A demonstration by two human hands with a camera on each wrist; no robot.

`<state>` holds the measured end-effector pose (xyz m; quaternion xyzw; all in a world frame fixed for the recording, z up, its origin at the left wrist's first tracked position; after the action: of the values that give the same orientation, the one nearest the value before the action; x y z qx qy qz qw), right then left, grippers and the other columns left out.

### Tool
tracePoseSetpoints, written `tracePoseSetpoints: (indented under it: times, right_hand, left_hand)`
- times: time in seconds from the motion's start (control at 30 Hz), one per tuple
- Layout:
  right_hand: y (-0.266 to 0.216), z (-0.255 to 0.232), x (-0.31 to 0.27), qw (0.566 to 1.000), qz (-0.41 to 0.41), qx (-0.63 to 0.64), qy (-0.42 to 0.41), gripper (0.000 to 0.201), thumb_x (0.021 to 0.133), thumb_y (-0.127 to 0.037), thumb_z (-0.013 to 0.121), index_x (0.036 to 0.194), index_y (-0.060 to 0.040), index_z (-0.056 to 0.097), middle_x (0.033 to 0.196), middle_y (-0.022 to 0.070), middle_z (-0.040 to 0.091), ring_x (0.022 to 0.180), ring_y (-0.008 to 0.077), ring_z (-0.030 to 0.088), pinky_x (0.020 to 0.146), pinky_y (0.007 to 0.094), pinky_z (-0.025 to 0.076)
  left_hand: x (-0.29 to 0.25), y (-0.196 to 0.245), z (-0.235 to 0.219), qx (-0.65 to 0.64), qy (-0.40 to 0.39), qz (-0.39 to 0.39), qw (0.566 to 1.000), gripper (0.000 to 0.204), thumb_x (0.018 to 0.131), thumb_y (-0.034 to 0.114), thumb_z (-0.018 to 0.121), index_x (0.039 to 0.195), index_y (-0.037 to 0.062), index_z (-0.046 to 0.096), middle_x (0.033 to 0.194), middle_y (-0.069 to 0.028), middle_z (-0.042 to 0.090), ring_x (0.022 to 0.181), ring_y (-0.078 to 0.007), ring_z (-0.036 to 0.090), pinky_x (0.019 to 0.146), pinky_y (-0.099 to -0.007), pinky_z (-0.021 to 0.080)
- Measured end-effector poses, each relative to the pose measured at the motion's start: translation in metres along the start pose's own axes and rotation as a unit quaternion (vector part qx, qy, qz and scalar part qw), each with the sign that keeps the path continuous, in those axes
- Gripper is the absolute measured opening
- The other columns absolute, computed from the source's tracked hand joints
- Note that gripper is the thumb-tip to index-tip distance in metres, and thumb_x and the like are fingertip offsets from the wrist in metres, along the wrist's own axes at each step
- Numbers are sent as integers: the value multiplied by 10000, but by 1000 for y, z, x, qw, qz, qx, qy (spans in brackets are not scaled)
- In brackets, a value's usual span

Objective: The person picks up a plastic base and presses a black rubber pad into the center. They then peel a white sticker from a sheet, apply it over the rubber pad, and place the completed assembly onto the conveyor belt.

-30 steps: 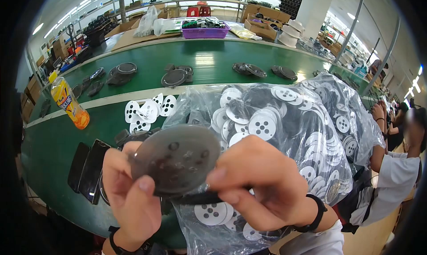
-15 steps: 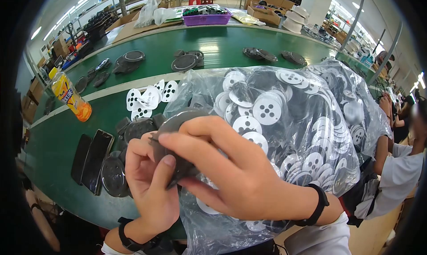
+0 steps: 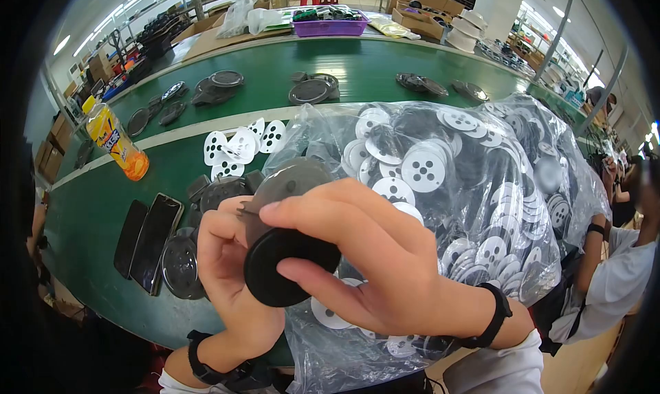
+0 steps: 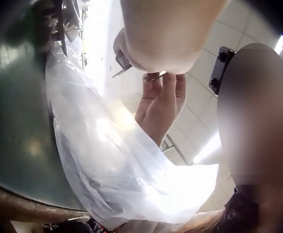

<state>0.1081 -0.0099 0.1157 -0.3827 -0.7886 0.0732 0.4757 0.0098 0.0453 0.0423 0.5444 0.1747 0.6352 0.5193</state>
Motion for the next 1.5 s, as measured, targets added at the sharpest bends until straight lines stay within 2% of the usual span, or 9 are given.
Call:
tracePoseSetpoints:
  times: [0.17, 0.23, 0.63, 0.8, 0.9, 1.0, 1.1, 1.3, 1.5]
  right_hand:
    - [-10, 4, -1, 998, -34, -53, 1, 348, 641, -79, 752, 938, -19, 580, 963, 165, 566, 806, 227, 572, 665, 289, 461]
    - [-9, 7, 2, 998, -22, -60, -8, 375, 621, -98, 771, 934, -22, 579, 987, 174, 568, 817, 239, 574, 678, 305, 465]
    - [-18, -20, -1, 993, -84, -77, 15, 572, 545, -124, 799, 1034, 10, 537, 889, 171, 622, 817, 264, 575, 700, 320, 463]
    - [38, -29, -13, 949, 161, 253, 102, 453, 686, -159, 738, 1012, 59, 511, 855, 126, 581, 810, 179, 573, 733, 267, 458]
    - [49, -24, -15, 919, 188, 329, 113, 338, 703, -26, 675, 998, 74, 544, 869, 113, 594, 794, 147, 573, 733, 256, 460]
    - [50, -21, -16, 919, 190, 328, 111, 280, 710, 107, 618, 986, 85, 578, 873, 100, 607, 772, 115, 566, 720, 247, 458]
    - [50, -15, -16, 926, 242, 273, 99, 232, 715, -84, 674, 886, 27, 563, 832, 107, 573, 759, 147, 522, 702, 240, 401]
    - [42, -13, -10, 959, 181, 212, 58, 196, 697, -59, 669, 847, 15, 565, 791, 106, 566, 718, 154, 516, 668, 242, 397]
    - [23, -11, -5, 989, 60, 137, 7, 182, 677, -50, 679, 795, -4, 548, 772, 125, 551, 666, 146, 502, 620, 228, 399]
  left_hand:
    - [2, 0, -2, 32, -12, -21, 999, 335, 722, 145, 679, 859, 65, 385, 989, -83, 458, 914, -140, 454, 829, -269, 351]
    - [4, 10, 2, 40, -40, 35, 998, 172, 780, -14, 584, 818, 11, 418, 1011, -115, 449, 811, -102, 458, 721, -219, 392]
    - [7, 17, -2, 27, -12, 63, 998, 143, 786, -95, 522, 836, -1, 427, 1036, -149, 449, 827, -116, 470, 722, -224, 399]
    - [8, 34, -3, 72, -28, 103, 992, 169, 756, -48, 582, 850, -10, 447, 963, -162, 503, 750, -116, 490, 671, -203, 393]
    - [9, 38, 3, 130, -46, 94, 986, 176, 758, -53, 586, 870, -19, 454, 917, -168, 539, 710, -108, 500, 637, -188, 395]
    - [6, 35, 6, 158, -52, 30, 986, 164, 838, 84, 522, 951, 1, 437, 916, -78, 490, 797, -93, 441, 722, -219, 353]
    - [6, 33, 3, 106, -27, 27, 994, 196, 854, 118, 508, 989, -14, 457, 921, -68, 497, 798, -86, 442, 726, -213, 346]
    - [5, 38, -15, 214, 29, 40, 976, 201, 882, 171, 469, 949, -18, 479, 846, -62, 519, 760, -75, 439, 702, -210, 346]
    - [8, 31, -7, 138, 7, 11, 990, 153, 884, 148, 466, 839, 3, 449, 752, -59, 526, 667, -65, 431, 642, -203, 346]
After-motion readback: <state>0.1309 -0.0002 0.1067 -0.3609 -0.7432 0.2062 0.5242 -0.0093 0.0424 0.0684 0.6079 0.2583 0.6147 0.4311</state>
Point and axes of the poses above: each hand's wrist, its own x-axis towards the middle knuckle, its own z-axis out of the palm, y = z × x, the point moved 10 cm from there along x, towards the middle knuckle
